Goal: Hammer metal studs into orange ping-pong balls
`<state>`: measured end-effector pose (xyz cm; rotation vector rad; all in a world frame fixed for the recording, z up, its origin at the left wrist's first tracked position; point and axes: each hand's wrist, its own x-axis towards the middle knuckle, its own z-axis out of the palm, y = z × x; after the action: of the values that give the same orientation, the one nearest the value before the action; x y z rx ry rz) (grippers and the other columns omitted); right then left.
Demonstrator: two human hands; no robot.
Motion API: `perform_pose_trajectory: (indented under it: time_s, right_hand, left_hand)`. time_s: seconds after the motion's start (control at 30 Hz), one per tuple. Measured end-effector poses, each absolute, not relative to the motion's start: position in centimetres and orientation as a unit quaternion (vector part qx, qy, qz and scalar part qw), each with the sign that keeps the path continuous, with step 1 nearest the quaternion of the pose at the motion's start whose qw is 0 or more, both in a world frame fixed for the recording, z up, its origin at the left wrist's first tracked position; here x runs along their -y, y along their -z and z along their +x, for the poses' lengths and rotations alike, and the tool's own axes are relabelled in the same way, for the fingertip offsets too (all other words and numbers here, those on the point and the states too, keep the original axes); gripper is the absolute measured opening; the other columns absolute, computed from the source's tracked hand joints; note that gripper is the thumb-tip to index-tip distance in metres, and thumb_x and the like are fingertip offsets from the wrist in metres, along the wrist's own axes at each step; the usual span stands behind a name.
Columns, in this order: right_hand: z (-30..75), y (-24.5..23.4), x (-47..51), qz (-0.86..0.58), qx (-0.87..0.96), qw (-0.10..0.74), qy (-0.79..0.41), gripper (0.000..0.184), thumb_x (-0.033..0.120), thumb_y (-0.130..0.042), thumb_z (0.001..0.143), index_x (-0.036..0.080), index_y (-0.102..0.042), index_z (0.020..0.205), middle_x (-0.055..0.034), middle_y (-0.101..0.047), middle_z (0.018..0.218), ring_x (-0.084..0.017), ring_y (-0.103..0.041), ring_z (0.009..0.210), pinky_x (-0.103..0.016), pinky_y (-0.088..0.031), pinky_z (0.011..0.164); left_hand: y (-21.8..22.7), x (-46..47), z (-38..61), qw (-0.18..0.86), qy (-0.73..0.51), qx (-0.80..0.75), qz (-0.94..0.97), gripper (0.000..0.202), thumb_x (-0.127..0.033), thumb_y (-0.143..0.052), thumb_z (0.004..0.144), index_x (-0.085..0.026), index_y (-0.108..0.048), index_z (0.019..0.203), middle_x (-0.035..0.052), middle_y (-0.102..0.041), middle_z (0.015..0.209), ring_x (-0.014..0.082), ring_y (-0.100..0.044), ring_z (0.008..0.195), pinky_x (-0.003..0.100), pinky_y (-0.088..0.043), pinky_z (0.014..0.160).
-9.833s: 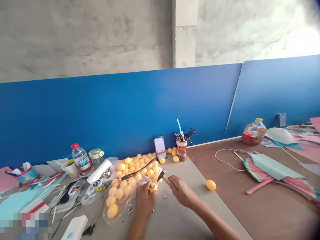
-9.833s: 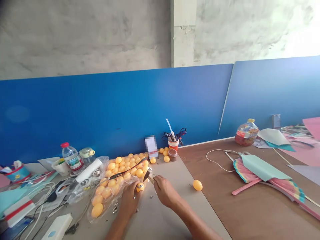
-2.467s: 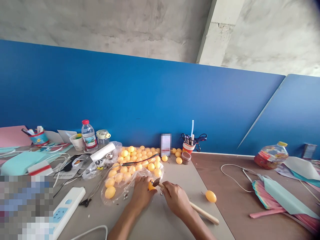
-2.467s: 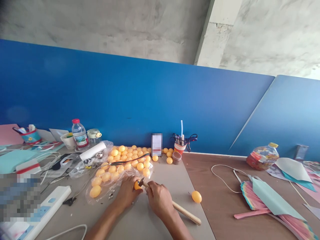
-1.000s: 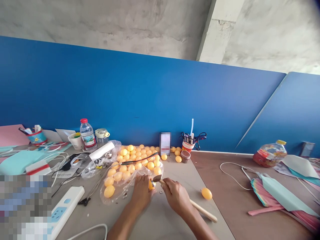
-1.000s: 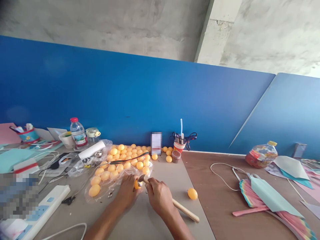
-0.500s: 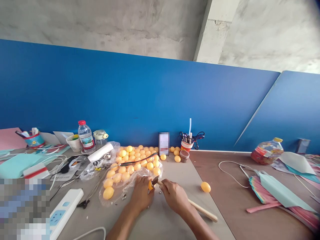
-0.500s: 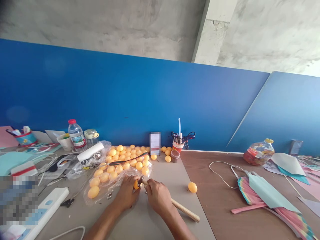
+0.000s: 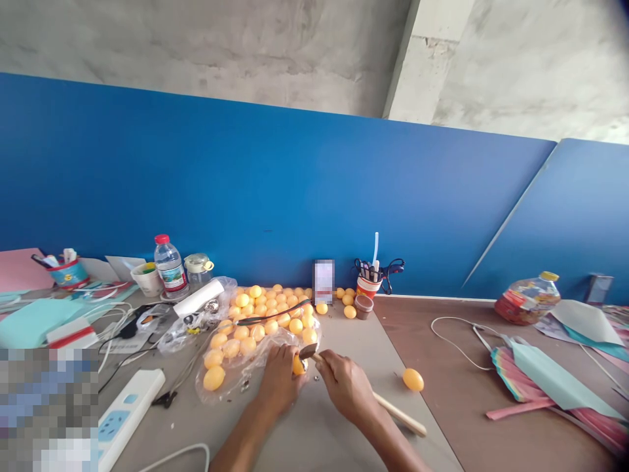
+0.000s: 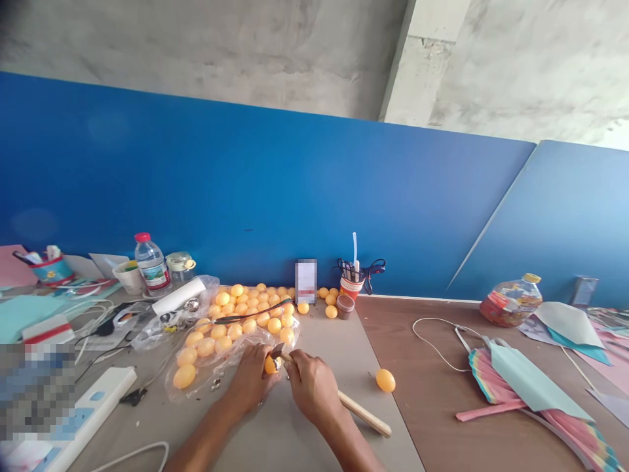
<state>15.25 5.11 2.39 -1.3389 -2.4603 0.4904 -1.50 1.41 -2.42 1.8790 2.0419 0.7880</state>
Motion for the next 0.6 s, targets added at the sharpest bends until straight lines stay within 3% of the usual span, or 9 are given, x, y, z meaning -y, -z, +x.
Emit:
perform_pose_trajectory:
  time_s: [0.2, 0.47, 0.6]
  right_hand:
    - [14.83, -1.98, -4.85, -0.477, 0.862, 0.108, -0.133, 0.023, 0.024, -0.039, 0.096, 0.020, -0.061, 0.088, -0.0047, -0.071, 0.082, -0.016, -0.065, 0.073, -0.024, -0.030, 0.058]
    - [15.22, -2.71, -5.10, -0.475, 0.848, 0.163, -0.169, 0.024, 0.029, -0.038, 0.097, 0.022, -0.061, 0.092, -0.0017, -0.070, 0.077, -0.014, -0.065, 0.072, -0.022, -0.032, 0.059]
    - [15.08, -2.55, -5.21, -0.478, 0.853, 0.137, -0.158, 0.024, 0.027, -0.039, 0.096, 0.021, -0.061, 0.087, -0.0035, -0.071, 0.080, -0.015, -0.065, 0.072, -0.023, -0.032, 0.058]
  left_hand:
    - [2.01, -1.42, -1.48, 0.140, -0.271, -0.701, 0.644, 0.024, -0.018, -0.052, 0.072, -0.018, -0.054, 0.096, 0.0061, -0.061, 0.101, 0.0246, -0.050, 0.101, 0.038, -0.035, 0.093]
    - [2.15, -1.33, -1.32, 0.130, -0.264, -0.705, 0.645, 0.027, -0.021, -0.054, 0.073, -0.017, -0.054, 0.100, 0.0075, -0.060, 0.103, 0.0258, -0.049, 0.102, 0.040, -0.034, 0.095]
    - [2.10, -1.32, -1.26, 0.130, -0.269, -0.700, 0.649, 0.024, -0.020, -0.054, 0.073, -0.018, -0.054, 0.098, 0.0072, -0.060, 0.102, 0.0255, -0.049, 0.102, 0.040, -0.035, 0.096]
